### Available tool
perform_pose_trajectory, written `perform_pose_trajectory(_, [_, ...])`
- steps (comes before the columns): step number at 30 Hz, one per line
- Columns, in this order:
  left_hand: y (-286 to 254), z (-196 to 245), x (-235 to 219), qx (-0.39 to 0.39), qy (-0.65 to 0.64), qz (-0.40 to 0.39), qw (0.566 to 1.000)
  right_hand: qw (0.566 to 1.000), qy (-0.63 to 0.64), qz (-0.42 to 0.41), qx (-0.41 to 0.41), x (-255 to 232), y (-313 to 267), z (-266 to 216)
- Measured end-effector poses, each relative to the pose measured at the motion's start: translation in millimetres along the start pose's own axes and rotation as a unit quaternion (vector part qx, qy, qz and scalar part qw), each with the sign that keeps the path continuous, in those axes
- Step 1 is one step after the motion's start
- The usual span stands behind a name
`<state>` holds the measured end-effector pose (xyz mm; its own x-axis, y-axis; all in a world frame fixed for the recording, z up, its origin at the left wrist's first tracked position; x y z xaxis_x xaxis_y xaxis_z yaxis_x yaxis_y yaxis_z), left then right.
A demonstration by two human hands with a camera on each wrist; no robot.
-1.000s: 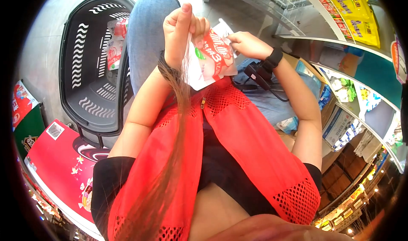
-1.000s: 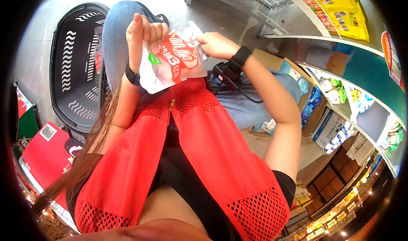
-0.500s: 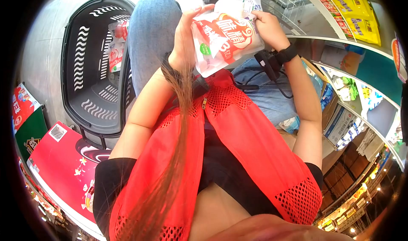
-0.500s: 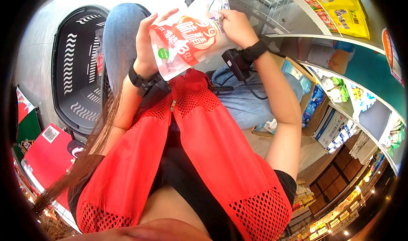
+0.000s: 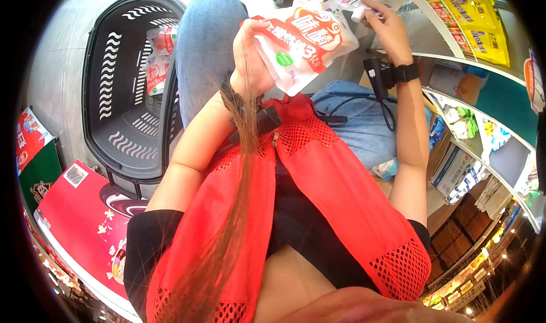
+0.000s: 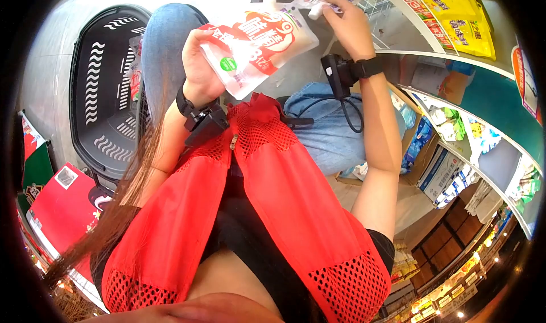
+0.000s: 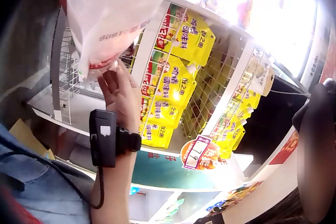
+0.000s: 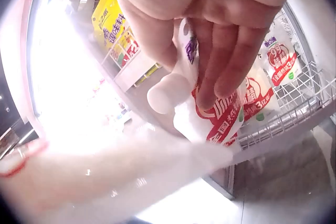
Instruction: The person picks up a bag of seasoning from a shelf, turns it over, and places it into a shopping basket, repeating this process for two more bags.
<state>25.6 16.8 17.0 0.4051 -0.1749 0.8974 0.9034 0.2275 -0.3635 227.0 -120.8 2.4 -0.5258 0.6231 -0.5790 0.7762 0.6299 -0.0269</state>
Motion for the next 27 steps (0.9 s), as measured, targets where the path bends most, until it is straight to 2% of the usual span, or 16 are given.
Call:
perform_pose_trajectory(2, [-2, 1, 5, -0.005, -0.031, -0.068, 0.997, 0.998, -0.011, 0.027, -0.046, -9, 2, -2])
perform_pose_trajectory(3, [-1, 0, 3, -0.004, -0.032, -0.068, 0.997, 1.0, 0.009, -0.011, 0.005, -13, 1, -5])
perform_pose_trajectory(5, [2, -1, -6, 0.048, 0.008, 0.025, 0.999, 0.998, 0.064, -0.025, 0.001, -15, -5, -19])
perform_pose_trajectory(9, [1, -1, -8, 0.065, 0.01, 0.063, 0.996, 0.983, 0.156, -0.095, -0.03, -17, -17, -54])
perform_pose_trajectory(12, [-2, 0, -2, 0.045, -0.011, 0.02, 0.999, 0.966, 0.215, -0.139, 0.03, -22, -23, -65])
perform_pose_trajectory(13, [-2, 0, 0, 0.018, -0.047, -0.038, 0.998, 0.966, 0.216, -0.139, 0.03, -22, -22, -61])
perform_pose_trajectory(14, [-3, 0, 3, -0.009, -0.083, -0.096, 0.992, 0.967, 0.235, -0.101, -0.025, -23, -20, -55])
perform_pose_trajectory(15, [-3, -1, 4, -0.008, -0.083, -0.096, 0.992, 0.962, 0.253, -0.061, -0.08, -27, -17, -51])
perform_pose_trajectory(17, [-1, 0, -2, 0.052, -0.027, 0.035, 0.998, 0.94, 0.315, -0.08, -0.104, -35, -14, -44])
perform_pose_trajectory(18, [0, -1, -3, 0.052, -0.027, 0.035, 0.998, 0.913, 0.375, -0.099, -0.128, -40, -13, -42])
perform_pose_trajectory(20, [2, -1, -9, 0.08, -0.012, 0.08, 0.994, 0.913, 0.386, -0.056, -0.121, -45, -14, -31])
perform_pose_trajectory(22, [6, -2, -17, 0.093, -0.002, 0.092, 0.991, 0.838, 0.512, -0.151, -0.11, -42, -16, -33])
perform_pose_trajectory(23, [7, -2, -20, 0.107, 0.008, 0.103, 0.989, 0.838, 0.512, -0.15, -0.11, -40, -17, -32])
perform_pose_trajectory(25, [8, -2, -20, 0.105, 0.006, 0.101, 0.989, 0.827, 0.517, -0.222, -0.024, -25, -20, -32])
perform_pose_trajectory(26, [9, -3, -20, 0.102, 0.005, 0.098, 0.99, 0.826, 0.517, -0.222, -0.024, -21, -20, -35])
perform_pose_trajectory(27, [8, -3, -19, 0.102, 0.006, 0.098, 0.99, 0.834, 0.476, -0.276, 0.047, -11, -22, -39])
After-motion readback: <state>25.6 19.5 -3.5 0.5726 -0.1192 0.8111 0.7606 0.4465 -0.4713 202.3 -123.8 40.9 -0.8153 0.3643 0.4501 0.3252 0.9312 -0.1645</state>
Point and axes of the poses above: each hand's wrist, its own y-axis towards the middle knuckle, its own x-axis out of the palm, z = x × y, the point moved 3 cm from there along y, towards the middle knuckle, and after that the axes turned 5 degrees about z, right-handed, at the moved point
